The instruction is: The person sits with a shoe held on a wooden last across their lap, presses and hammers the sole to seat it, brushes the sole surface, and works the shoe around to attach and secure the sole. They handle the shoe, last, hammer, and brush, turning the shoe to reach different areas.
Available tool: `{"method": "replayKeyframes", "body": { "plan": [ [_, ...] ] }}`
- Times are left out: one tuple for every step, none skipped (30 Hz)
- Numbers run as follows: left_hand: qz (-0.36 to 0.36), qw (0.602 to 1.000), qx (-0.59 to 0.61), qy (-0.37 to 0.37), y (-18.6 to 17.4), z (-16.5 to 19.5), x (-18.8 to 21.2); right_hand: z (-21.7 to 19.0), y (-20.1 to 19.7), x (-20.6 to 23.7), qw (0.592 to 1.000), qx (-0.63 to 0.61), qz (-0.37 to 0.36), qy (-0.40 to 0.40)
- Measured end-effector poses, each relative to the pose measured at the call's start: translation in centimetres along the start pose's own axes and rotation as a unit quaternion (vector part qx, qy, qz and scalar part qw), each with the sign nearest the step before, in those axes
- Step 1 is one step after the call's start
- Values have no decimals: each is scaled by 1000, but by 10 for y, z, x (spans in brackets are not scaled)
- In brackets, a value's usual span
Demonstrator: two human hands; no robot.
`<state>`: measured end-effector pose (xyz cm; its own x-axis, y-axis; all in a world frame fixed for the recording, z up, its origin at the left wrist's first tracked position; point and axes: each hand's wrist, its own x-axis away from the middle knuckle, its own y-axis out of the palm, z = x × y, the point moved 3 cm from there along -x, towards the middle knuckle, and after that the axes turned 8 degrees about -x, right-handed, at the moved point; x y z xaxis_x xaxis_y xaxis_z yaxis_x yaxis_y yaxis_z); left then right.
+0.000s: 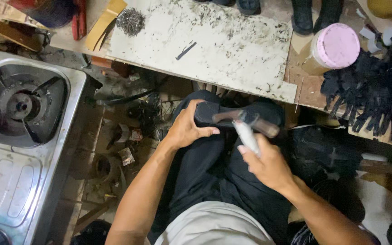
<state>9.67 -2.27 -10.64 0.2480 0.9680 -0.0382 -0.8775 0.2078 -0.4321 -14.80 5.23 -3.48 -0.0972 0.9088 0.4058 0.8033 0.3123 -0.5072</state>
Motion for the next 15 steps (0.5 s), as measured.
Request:
{"method": "replayKeyframes", "body": {
  "plan": [
    [-2,1000,-20,-10,2,-1,4,-3,-5,3,997,-65,24,-24],
    [-1,999,-39,-16,5,-1,6,-5,-13,11,989,-127,49,-51],
    [-1,998,-61,-24,7,-3,9,-7,-18,20,976,-192,73,-78],
    [4,998,-64,-21,9,-3,12,-12,-23,30,944,-264,88,-179],
    [10,998,-66,-17,12,-3,15,-15,-28,37,896,-331,103,-278],
    [15,997,-71,-11,13,-4,17,-16,-32,44,831,-393,115,-376],
    [14,997,-78,-16,15,-4,18,-15,-32,43,848,-307,134,-411],
    [13,996,-85,-19,17,-5,18,-13,-28,38,856,-219,153,-443],
    [13,995,-93,-19,18,-5,18,-10,-28,34,855,-127,171,-472],
    [16,995,-96,-5,19,-4,17,0,-25,22,931,-36,135,-336],
    [18,995,-99,6,20,-3,16,13,-25,14,977,54,93,-186],
    [14,995,-101,12,20,-2,17,29,-24,14,989,138,43,-22],
    [12,995,-96,4,22,-2,17,31,-29,22,992,70,64,-81],
    [13,995,-97,-4,23,-1,17,34,-34,32,986,-5,84,-144],
    [10,995,-97,-12,23,-1,18,37,-34,41,971,-80,105,-201]
  ]
}}
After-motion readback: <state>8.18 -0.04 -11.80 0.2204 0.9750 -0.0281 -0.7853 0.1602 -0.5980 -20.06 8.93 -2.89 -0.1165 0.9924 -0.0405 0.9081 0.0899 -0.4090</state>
